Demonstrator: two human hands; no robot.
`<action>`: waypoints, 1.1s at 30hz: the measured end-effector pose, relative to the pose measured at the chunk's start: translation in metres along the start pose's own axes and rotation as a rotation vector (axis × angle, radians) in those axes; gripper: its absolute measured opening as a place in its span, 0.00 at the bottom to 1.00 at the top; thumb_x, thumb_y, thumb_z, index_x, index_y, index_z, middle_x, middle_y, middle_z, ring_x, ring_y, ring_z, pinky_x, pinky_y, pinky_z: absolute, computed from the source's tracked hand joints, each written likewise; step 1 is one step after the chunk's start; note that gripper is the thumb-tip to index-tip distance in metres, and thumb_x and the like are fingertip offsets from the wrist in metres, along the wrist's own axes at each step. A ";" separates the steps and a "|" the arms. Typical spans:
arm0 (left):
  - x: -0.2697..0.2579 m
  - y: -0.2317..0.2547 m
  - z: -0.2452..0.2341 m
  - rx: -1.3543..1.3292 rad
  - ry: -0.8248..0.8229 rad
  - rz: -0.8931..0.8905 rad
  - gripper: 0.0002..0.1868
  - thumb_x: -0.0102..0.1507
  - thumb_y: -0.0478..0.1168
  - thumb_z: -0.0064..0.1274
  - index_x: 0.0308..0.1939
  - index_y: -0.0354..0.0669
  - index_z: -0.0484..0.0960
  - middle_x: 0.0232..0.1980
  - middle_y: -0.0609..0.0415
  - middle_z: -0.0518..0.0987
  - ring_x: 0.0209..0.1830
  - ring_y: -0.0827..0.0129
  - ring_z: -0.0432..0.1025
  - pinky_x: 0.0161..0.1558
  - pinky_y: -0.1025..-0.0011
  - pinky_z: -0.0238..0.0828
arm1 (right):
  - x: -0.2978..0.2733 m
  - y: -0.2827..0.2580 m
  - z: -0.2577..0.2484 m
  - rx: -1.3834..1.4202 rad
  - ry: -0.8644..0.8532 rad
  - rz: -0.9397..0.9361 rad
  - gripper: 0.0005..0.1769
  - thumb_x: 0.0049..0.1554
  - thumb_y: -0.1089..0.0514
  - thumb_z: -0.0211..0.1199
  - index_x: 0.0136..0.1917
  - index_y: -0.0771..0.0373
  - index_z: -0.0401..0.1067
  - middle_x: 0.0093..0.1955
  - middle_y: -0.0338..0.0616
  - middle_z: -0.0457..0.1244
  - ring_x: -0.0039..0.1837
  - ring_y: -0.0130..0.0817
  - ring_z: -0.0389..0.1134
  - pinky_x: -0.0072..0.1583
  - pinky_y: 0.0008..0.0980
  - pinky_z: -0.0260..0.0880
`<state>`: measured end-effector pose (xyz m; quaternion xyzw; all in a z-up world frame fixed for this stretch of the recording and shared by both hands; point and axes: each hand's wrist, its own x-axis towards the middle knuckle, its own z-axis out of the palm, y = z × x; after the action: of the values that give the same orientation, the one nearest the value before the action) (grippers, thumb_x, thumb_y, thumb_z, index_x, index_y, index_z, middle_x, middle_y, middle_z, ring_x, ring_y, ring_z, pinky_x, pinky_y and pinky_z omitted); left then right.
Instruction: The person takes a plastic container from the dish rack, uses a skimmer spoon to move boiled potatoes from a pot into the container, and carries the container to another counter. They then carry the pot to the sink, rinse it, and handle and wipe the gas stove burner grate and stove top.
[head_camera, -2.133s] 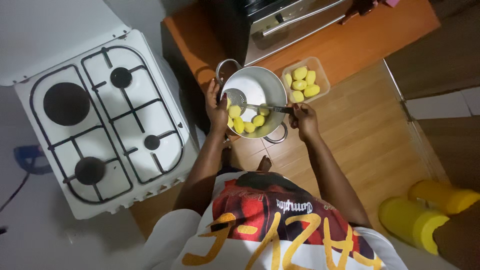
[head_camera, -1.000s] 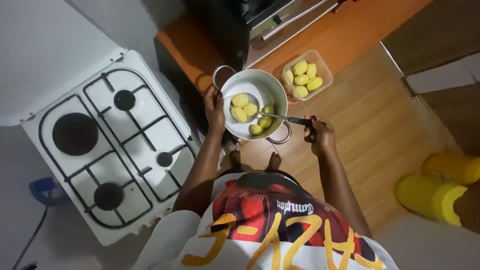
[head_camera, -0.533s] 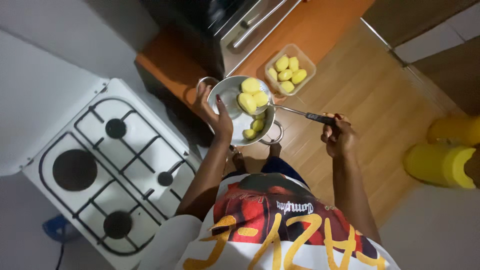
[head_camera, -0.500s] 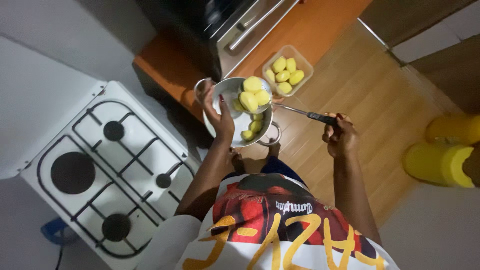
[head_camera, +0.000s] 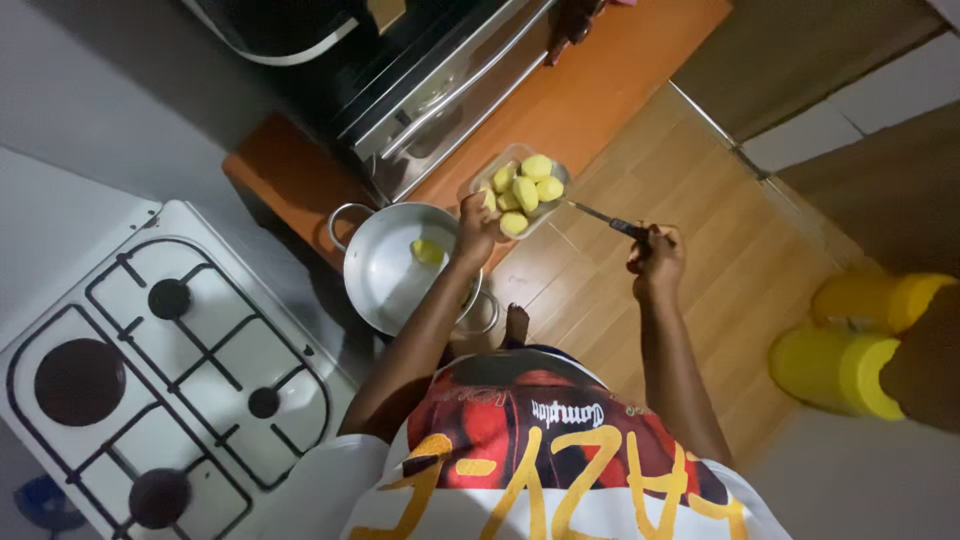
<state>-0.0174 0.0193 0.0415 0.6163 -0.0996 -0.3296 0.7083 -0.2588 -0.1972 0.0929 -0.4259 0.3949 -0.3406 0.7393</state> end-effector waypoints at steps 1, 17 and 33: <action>0.008 -0.007 0.002 0.061 0.006 -0.004 0.33 0.60 0.31 0.47 0.69 0.38 0.54 0.63 0.43 0.68 0.60 0.53 0.73 0.47 0.56 0.81 | 0.009 0.004 0.001 -0.001 -0.016 -0.012 0.07 0.69 0.60 0.50 0.49 0.62 0.66 0.37 0.45 0.64 0.28 0.31 0.59 0.28 0.29 0.49; 0.052 -0.037 0.009 -0.119 0.190 -0.325 0.34 0.61 0.33 0.43 0.71 0.42 0.52 0.65 0.37 0.69 0.55 0.46 0.75 0.40 0.47 0.83 | -0.009 -0.018 0.054 -0.638 -0.372 -0.599 0.13 0.71 0.53 0.53 0.54 0.66 0.68 0.35 0.41 0.61 0.36 0.27 0.61 0.40 0.29 0.64; -0.012 -0.011 -0.056 -0.312 0.203 0.170 0.13 0.69 0.38 0.52 0.55 0.37 0.75 0.62 0.46 0.77 0.60 0.63 0.68 0.64 0.65 0.62 | -0.015 -0.023 0.051 -0.060 -0.286 -0.653 0.10 0.70 0.54 0.55 0.54 0.63 0.65 0.52 0.50 0.67 0.36 0.27 0.61 0.38 0.27 0.63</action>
<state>0.0000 0.0715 0.0218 0.5185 -0.0270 -0.2162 0.8269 -0.2250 -0.1758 0.1346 -0.5947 0.1405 -0.4842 0.6262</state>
